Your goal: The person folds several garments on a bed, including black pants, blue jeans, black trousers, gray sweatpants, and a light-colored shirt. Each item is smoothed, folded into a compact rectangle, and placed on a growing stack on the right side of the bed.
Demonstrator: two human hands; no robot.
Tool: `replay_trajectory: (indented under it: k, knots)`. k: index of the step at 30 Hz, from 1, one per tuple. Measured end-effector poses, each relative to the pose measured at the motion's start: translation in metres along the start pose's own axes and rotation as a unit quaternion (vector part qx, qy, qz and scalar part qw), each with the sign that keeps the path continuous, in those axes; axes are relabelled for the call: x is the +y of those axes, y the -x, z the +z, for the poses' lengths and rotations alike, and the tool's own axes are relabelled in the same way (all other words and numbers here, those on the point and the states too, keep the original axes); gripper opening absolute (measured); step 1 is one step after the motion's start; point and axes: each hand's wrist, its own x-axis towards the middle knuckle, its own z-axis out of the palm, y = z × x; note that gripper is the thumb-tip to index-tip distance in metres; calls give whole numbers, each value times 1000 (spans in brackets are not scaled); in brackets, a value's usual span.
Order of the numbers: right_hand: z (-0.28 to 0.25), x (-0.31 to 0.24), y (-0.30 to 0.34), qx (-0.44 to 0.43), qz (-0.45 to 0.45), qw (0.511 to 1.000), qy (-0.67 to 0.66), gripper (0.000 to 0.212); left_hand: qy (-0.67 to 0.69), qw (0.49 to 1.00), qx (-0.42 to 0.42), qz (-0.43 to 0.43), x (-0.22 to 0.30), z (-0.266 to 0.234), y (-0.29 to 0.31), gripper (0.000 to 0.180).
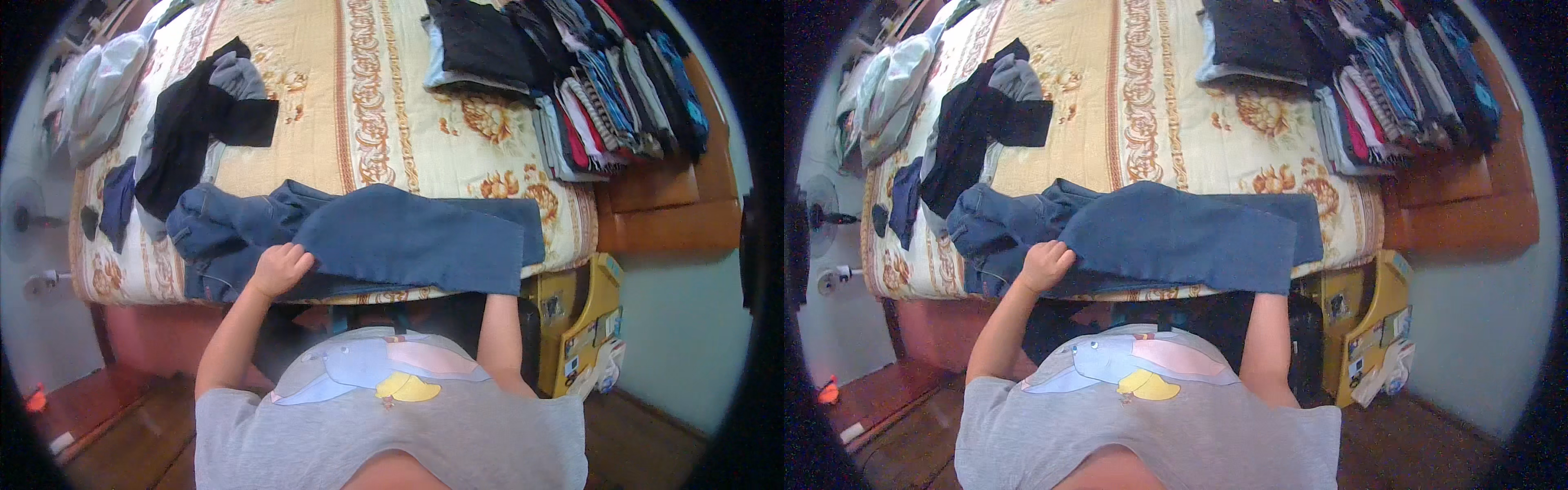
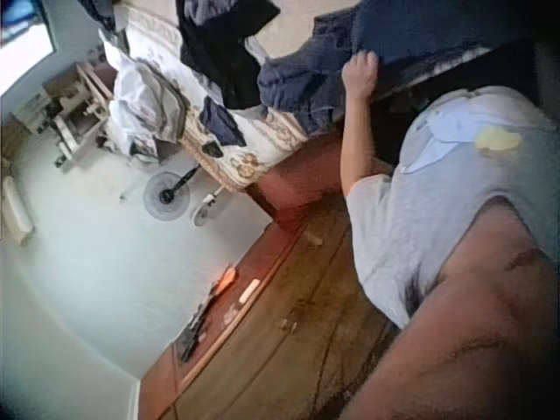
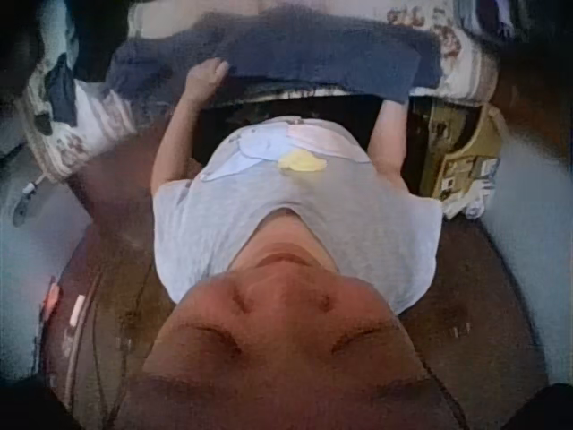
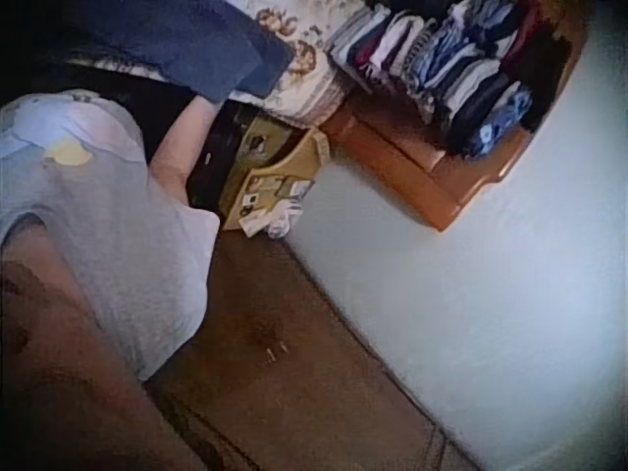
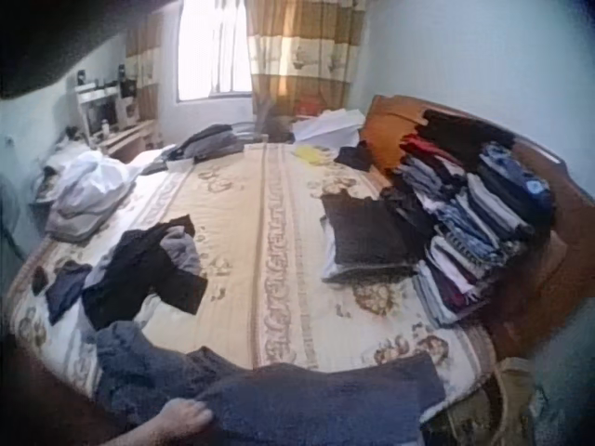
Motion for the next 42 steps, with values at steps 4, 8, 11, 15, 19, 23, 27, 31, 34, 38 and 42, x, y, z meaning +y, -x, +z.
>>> replay_trajectory:
  k: [4,8,11,15,19,23,27,31,34,38,42]
  knots:
    - [-27,-31,42,188,-18,972,140,50,-26,992,-51,-108,17,23,18,13]
    - [-6,-30,52,194,28,839,507,44,-63,983,-59,-162,30,24,11,22]
    - [-1,-49,25,97,-25,699,708,38,-79,975,-52,-201,27,6,-5,30]
    - [33,-114,-24,30,-127,661,739,35,-106,967,154,-173,46,-30,-48,27]
    - [34,-167,-59,72,3,381,922,38,-56,984,74,-152,82,7,-44,33]
    - [-19,-154,-59,99,-18,258,961,35,-26,969,-161,-186,119,64,-16,56]
    - [-32,-142,-37,160,-88,308,934,31,-17,968,-167,-186,126,71,-13,59]
    - [-22,-131,-21,177,-84,281,940,31,9,972,-152,-179,126,68,-14,59]
    - [-28,-129,-30,190,-56,215,956,39,19,969,-159,-188,129,66,-13,56]
    - [-81,-140,-36,143,-234,238,932,44,20,972,-141,-189,131,68,-12,54]
    - [-76,-163,-32,101,-170,380,903,44,49,984,-72,-159,124,78,-4,54]
